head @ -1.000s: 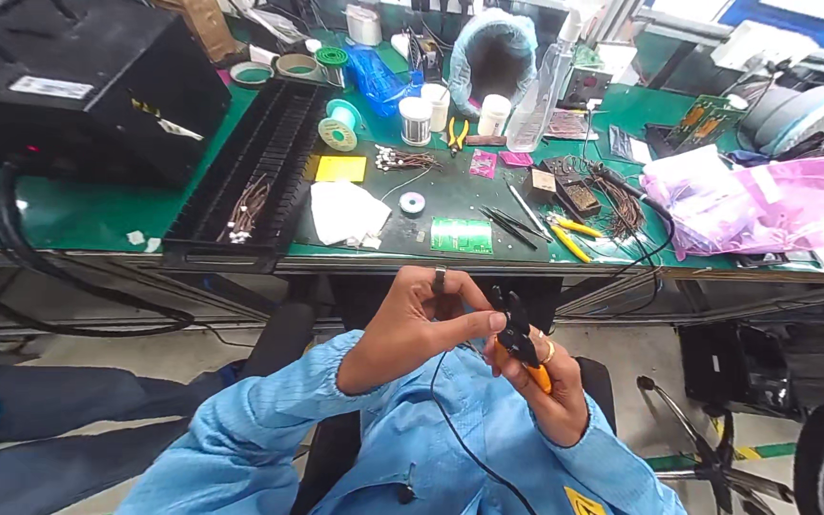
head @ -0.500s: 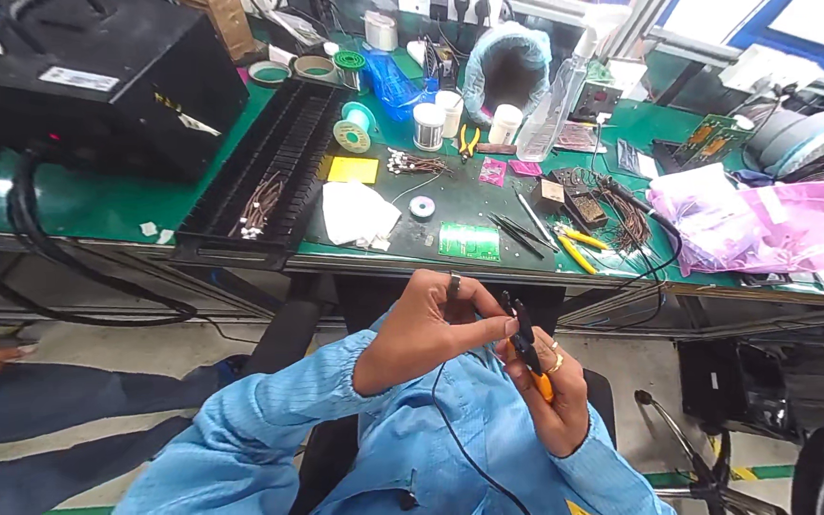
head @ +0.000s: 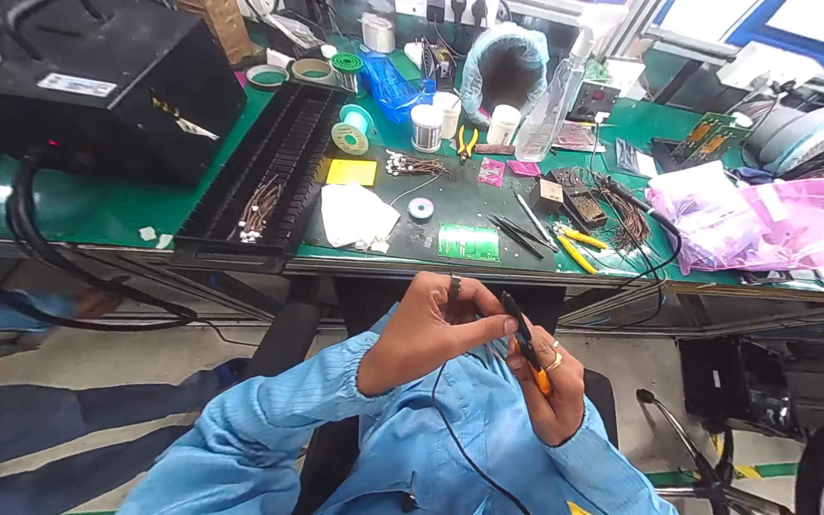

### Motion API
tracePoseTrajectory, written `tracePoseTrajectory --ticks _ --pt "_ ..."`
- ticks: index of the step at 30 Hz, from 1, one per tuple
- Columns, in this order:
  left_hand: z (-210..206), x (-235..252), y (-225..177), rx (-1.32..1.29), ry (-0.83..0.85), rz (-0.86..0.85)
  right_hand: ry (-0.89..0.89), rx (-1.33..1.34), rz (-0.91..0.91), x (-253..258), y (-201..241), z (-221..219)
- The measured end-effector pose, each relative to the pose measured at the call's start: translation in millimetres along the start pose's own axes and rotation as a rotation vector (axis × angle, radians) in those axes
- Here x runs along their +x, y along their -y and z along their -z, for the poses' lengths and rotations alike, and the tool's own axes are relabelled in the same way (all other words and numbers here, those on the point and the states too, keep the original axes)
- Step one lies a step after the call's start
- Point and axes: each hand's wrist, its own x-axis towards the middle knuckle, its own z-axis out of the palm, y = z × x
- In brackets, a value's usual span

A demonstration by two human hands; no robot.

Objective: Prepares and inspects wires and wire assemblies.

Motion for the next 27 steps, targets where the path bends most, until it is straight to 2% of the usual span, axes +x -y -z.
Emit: tracePoseTrajectory --ticks 5,9,11,12,13,15,17,19,23,25,27 --pt "0.0 2.2 3.8 0.002 0.038 -0.028 -0.025 -0.044 -0.012 3.3 -3.1 3.8" --pt "-0.2 5.9 12.5 0.0 0.023 -0.042 -0.012 0.026 -0.067 8.6 -14.4 11.8" --pt "-0.4 6.9 16.8 -0.02 0.002 -0.013 -0.077 0.139 -0.17 10.9 -23.6 13.3" --pt "0.0 6.6 17.7 -0.034 -0.003 0.005 -0.173 0.189 -0.252 14.2 -33.0 17.7" --pt "0.7 5.9 17.0 -0.044 -0.003 0.015 -0.274 0.139 -0.319 21.1 -48.0 28.7" --pt "-1.0 3.7 13.6 -0.059 0.005 0.013 -0.368 -0.233 -0.381 33.0 -92.2 64.8" --pt "-0.2 6.2 8.7 -0.052 0.02 -0.006 -0.268 -0.595 -0.391 48.0 -124.5 91.7" --pt "1.8 7.6 6.1 -0.067 0.041 -0.013 -0.108 -0.746 -0.384 60.7 -145.2 98.3" --pt "4.6 9.6 6.6 -0.096 0.083 -0.029 0.094 -0.78 -0.421 80.4 -168.8 87.2" --pt "5.4 9.9 7.4 -0.099 0.089 -0.02 0.118 -0.756 -0.451 83.6 -177.0 84.1" --pt "5.4 9.7 8.5 -0.086 0.082 -0.014 0.098 -0.744 -0.402 79.7 -183.3 84.7"
